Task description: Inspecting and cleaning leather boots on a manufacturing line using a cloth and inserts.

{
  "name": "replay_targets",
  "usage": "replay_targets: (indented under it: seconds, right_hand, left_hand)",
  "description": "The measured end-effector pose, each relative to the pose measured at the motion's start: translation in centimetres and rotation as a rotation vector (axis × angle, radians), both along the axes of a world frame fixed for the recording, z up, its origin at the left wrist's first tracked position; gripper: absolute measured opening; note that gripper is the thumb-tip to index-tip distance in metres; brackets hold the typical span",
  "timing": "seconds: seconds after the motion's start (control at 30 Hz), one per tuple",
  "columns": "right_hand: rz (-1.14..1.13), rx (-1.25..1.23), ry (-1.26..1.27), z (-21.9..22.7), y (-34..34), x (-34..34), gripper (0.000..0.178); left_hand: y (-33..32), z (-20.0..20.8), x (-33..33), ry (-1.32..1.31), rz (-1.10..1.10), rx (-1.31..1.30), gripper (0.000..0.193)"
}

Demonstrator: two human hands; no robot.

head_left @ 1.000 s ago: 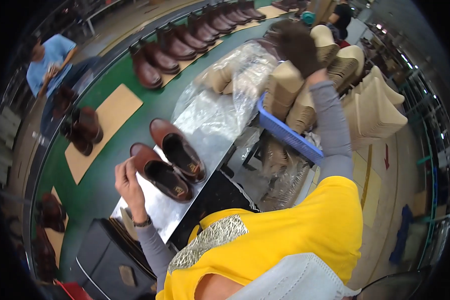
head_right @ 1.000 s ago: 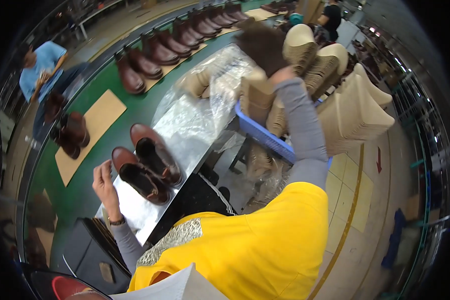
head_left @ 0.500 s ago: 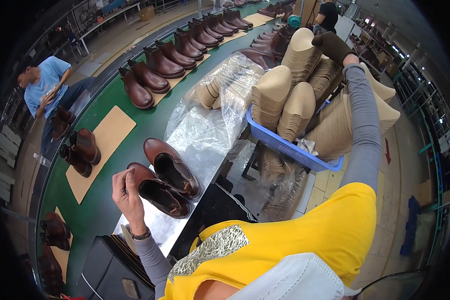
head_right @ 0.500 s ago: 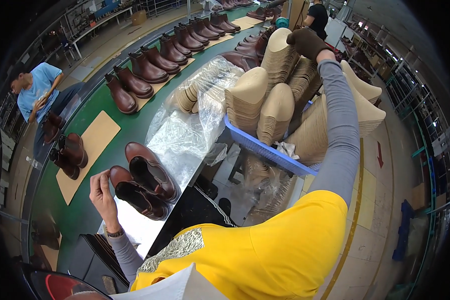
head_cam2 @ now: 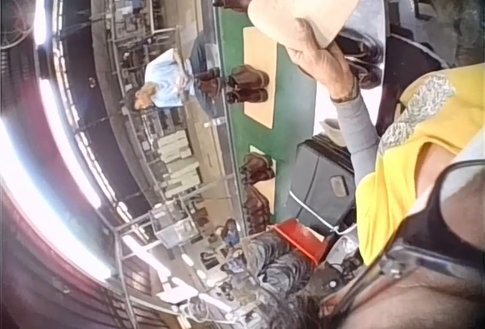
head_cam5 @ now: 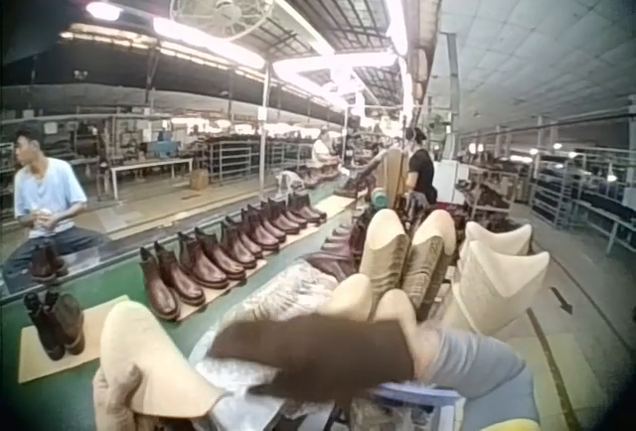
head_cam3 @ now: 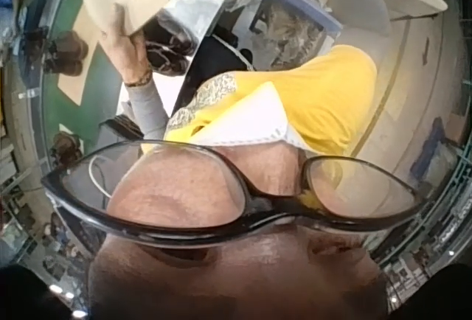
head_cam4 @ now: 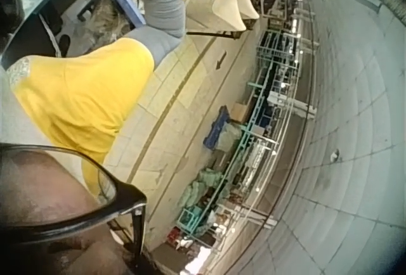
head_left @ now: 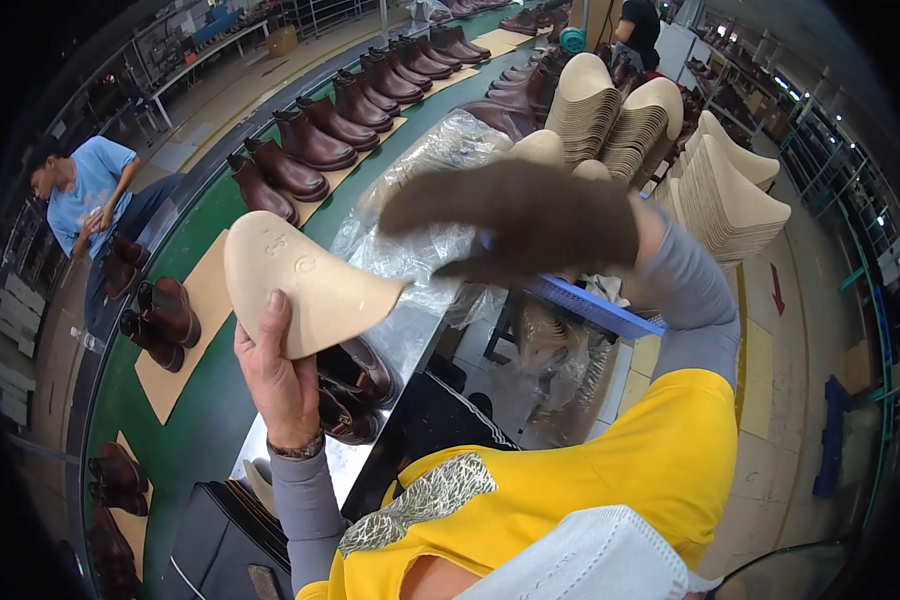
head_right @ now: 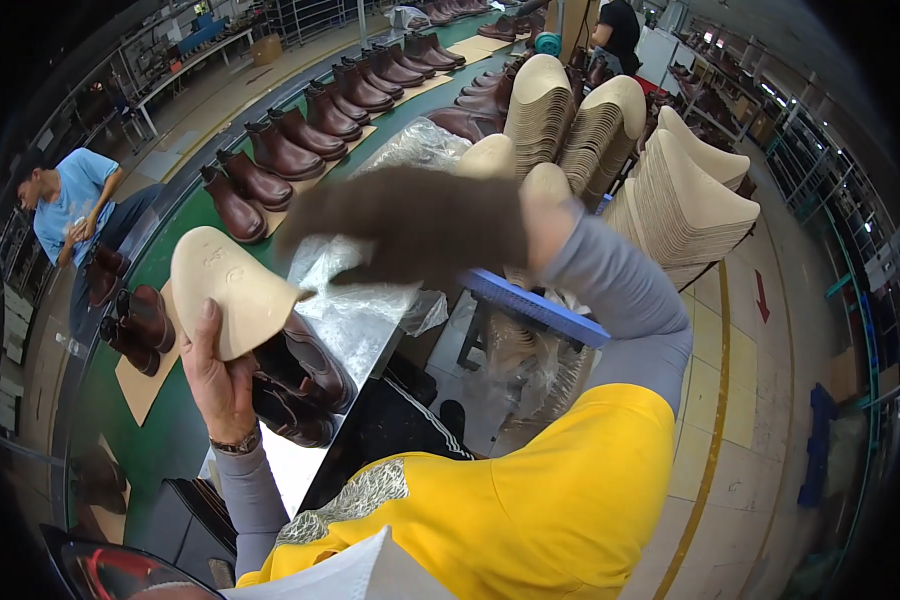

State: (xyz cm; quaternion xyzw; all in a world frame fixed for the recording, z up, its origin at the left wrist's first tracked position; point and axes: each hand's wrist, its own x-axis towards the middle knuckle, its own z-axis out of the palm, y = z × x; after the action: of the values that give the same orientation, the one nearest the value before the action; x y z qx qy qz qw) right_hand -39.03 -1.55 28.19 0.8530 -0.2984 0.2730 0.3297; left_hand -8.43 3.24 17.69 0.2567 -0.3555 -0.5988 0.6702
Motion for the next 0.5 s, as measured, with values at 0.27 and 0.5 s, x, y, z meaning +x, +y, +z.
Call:
replay_targets:
  seconds: [0.27, 0.5]
  right_hand:
    - [-1.172, 0.491, 0.268, 3.8, -2.1, -24.2, 0.015]
    - [-1.086, 0.381, 0.374, 2.3, -3.0, -25.9, 0.015]
  left_hand:
    - [0.4, -2.7, 2.8, -0.024, 0.149, 0.021, 0.045]
    - [1.5, -3.5, 3.5, -0.07, 0.179, 0.015, 0.047]
